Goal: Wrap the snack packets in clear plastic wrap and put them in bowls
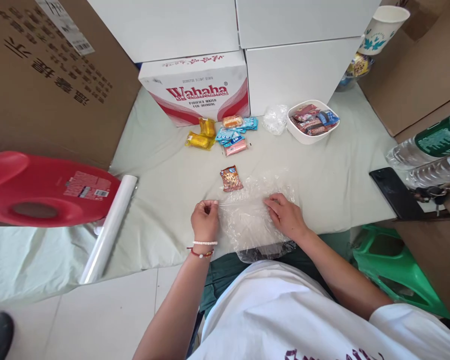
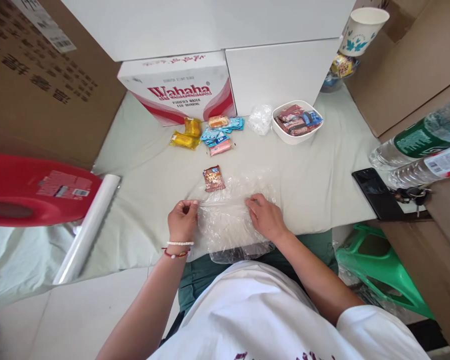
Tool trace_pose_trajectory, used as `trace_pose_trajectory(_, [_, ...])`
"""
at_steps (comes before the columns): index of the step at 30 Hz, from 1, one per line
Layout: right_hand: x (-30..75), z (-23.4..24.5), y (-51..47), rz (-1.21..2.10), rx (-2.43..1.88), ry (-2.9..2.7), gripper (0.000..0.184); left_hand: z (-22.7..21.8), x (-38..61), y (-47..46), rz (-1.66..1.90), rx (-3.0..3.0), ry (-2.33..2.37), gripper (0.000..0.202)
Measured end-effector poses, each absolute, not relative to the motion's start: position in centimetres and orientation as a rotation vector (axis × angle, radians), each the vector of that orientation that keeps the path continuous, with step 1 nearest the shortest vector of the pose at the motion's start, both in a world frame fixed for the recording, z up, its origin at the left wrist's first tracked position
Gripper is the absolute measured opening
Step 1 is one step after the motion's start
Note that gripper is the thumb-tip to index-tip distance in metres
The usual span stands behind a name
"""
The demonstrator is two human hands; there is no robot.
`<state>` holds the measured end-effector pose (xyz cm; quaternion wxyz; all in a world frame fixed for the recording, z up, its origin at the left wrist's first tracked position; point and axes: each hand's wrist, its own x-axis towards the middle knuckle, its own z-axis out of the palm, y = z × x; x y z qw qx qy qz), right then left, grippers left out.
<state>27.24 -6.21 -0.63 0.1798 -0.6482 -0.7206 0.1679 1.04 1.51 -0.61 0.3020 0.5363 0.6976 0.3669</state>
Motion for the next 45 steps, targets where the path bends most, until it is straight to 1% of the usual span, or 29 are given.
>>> trace_pose_trajectory(4, [27.1,-0.6,-6.2,0.457,-1.865,-2.037,0.039,1.1,0.8,2.0,1.137,1.331,1.923,0.015])
trace_pose_trajectory(7, [27.0,-0.6,-6.3,0.445,-1.882,-2.051,0.039,4.1,2.6,0.4,1.332,1.382,1.974,0.019])
trace_pose_trajectory(9, [26.9,-0.6,-6.3,0.442,-1.890,-2.065,0.039,6.0,4.7,-1.4,1.371,1.609,1.843,0.010])
trace_pose_trajectory(10, [26.9,-0.6,-6.3,0.442,-1.893,-2.073,0.039,6.5,5.8,-2.2,1.307,1.893,1.642,0.009])
trace_pose_trajectory(11, [26.9,-0.6,-6.3,0.446,-1.893,-2.081,0.040,6.7,6.8,-2.9,1.161,2.143,1.455,0.014])
trace_pose_trajectory(13, [26.9,-0.4,-6.3,0.463,-1.878,-2.091,0.041,5.9,8.1,-3.7,0.765,2.467,1.249,0.027])
trace_pose_trajectory(15, [27.3,-0.3,-6.4,0.498,-1.848,-2.079,0.041,4.0,7.9,-3.8,0.402,2.595,1.224,0.043])
trace_pose_trajectory(16, [27.6,-0.3,-6.4,0.515,-1.828,-2.059,0.041,2.9,7.2,-3.7,0.268,2.617,1.239,0.051])
trace_pose_trajectory(18, [28.7,-0.5,-6.4,0.534,-1.781,-1.998,0.040,1.0,5.1,-3.4,0.122,2.629,1.277,0.063])
trace_pose_trajectory(21, [30.8,-0.8,-6.3,0.516,-1.708,-1.920,0.037,-0.4,1.7,-3.4,0.094,2.651,1.332,0.074])
trace_pose_trajectory(26, [34.2,-0.9,-5.6,0.445,-1.670,-1.891,0.033,-0.5,-0.5,-4.3,0.157,2.641,1.433,0.083])
trace_pose_trajectory(31, [37.8,-0.2,-4.8,0.300,-1.870,-1.835,0.028,-0.7,-0.6,-4.6,0.223,2.626,1.424,0.091])
trace_pose_trajectory(35, [39.3,1.6,-3.1,0.252,-2.071,-1.658,0.027,-0.5,-0.6,-4.6,0.250,2.591,1.405,0.089])
trace_pose_trajectory(38, [37.4,3.9,-0.5,0.319,-2.087,-1.638,0.030,-0.4,-0.6,-4.6,0.252,2.574,1.411,0.089])
trace_pose_trajectory(43, [28.8,6.5,5.7,0.413,-1.961,-1.916,0.032,-0.3,-0.5,-4.6,0.251,2.576,1.413,0.092])
trace_pose_trajectory(45, [24.8,6.8,8.0,0.442,-1.972,-2.027,0.041,-0.4,-0.5,-4.6,0.251,2.588,1.415,0.093])
